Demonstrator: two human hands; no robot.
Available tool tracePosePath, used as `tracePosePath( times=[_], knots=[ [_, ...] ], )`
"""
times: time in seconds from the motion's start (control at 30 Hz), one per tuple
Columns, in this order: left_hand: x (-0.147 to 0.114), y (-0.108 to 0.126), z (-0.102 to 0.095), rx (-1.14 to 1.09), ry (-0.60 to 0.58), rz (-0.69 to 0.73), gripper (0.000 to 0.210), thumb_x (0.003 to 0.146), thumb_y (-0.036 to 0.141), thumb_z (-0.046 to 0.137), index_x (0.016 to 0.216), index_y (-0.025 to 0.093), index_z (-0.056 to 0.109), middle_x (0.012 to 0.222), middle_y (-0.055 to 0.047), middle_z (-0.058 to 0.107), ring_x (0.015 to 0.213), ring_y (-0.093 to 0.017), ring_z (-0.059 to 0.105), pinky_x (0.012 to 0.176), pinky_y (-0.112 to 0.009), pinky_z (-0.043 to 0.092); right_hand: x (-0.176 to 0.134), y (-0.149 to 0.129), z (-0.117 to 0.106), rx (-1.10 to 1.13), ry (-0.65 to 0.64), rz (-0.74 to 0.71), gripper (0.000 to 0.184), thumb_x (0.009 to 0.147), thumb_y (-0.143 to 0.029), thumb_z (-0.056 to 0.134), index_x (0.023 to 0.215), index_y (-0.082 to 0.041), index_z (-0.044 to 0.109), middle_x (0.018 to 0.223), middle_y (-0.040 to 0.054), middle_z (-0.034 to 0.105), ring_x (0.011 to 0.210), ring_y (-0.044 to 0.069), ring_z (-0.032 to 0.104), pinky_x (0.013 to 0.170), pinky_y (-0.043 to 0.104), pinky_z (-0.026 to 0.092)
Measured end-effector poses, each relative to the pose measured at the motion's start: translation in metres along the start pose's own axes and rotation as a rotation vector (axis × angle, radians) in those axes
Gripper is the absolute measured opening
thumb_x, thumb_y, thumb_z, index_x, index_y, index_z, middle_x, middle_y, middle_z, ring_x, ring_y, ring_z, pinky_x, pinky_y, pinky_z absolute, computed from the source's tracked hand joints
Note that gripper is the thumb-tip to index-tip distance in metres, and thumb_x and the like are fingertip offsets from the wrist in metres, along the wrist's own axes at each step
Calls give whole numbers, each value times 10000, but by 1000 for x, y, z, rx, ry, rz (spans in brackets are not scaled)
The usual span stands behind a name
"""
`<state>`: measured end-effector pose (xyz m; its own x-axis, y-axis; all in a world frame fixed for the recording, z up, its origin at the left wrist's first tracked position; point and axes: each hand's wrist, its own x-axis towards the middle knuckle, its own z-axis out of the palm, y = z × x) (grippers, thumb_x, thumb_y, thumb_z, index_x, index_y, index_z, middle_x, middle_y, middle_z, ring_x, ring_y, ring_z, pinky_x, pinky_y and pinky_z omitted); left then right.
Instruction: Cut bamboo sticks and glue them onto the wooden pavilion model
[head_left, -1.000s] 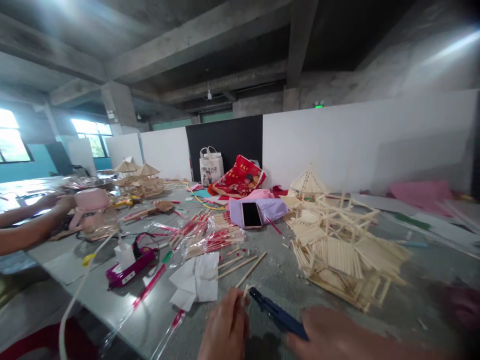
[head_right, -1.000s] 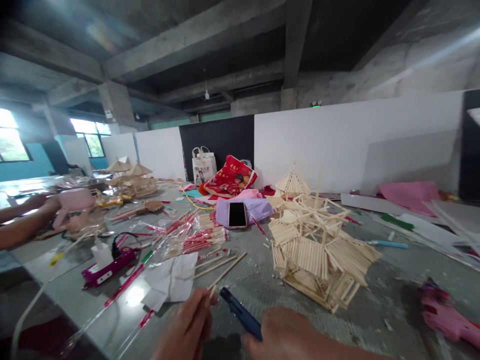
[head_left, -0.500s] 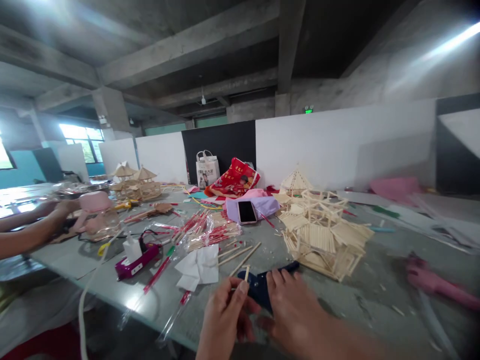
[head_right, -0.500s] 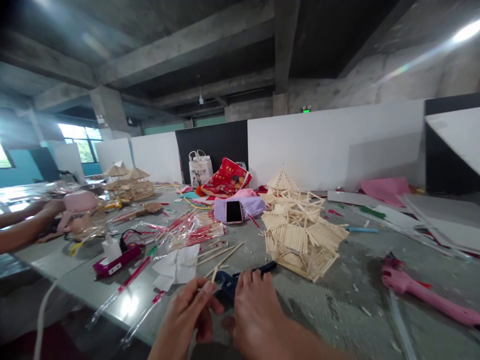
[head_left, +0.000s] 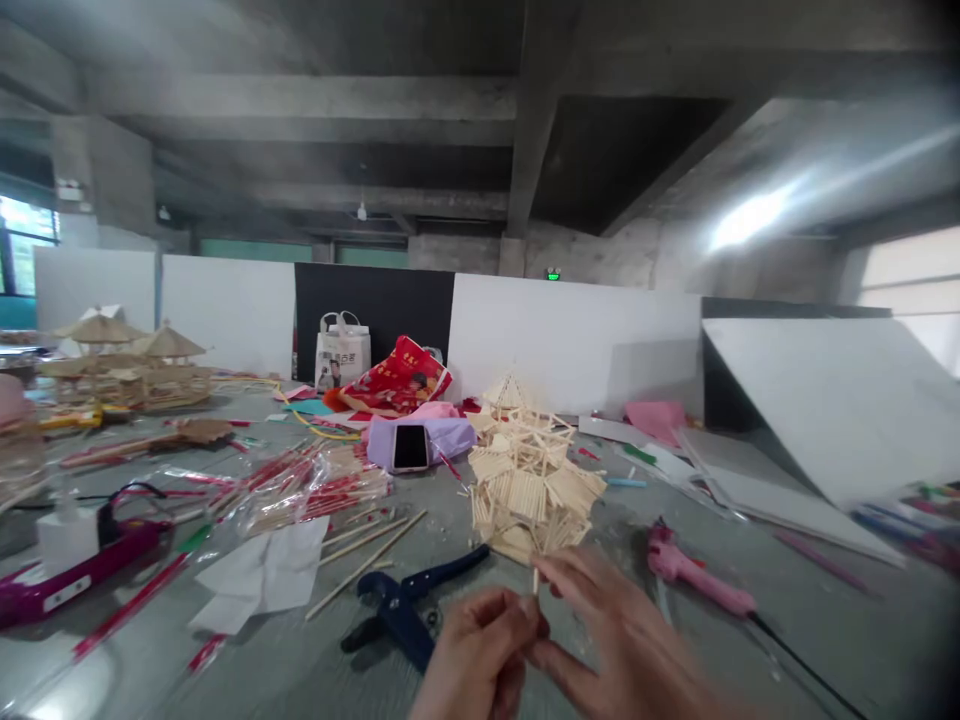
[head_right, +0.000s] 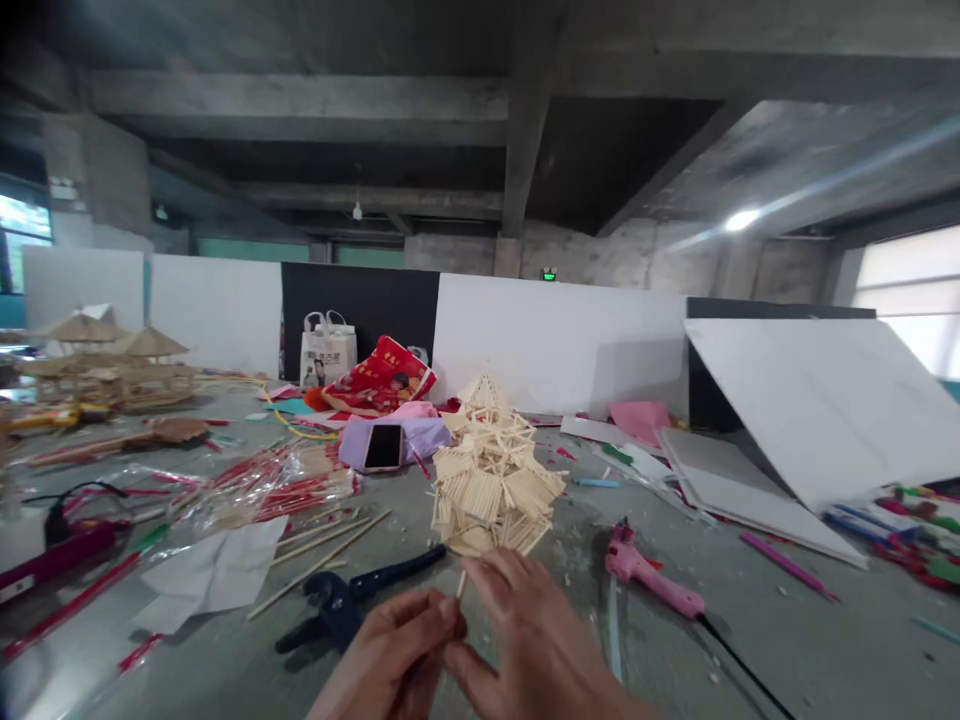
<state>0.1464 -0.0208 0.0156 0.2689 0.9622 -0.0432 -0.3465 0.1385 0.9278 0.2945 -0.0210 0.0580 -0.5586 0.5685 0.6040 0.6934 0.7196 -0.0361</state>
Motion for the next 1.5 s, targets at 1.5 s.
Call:
tracePosePath(
  times=[1.5],
  knots=[
    [89, 16, 24, -506, 201, -192, 118, 667, 39, 475, 672, 144, 528, 656, -36, 627, 557, -100, 567, 582, -213, 433, 67, 90, 13, -415, -322, -40, 368, 743, -296, 683, 1057, -125, 593, 1134, 131, 554, 1041, 290, 460, 894, 425, 366]
  ],
)
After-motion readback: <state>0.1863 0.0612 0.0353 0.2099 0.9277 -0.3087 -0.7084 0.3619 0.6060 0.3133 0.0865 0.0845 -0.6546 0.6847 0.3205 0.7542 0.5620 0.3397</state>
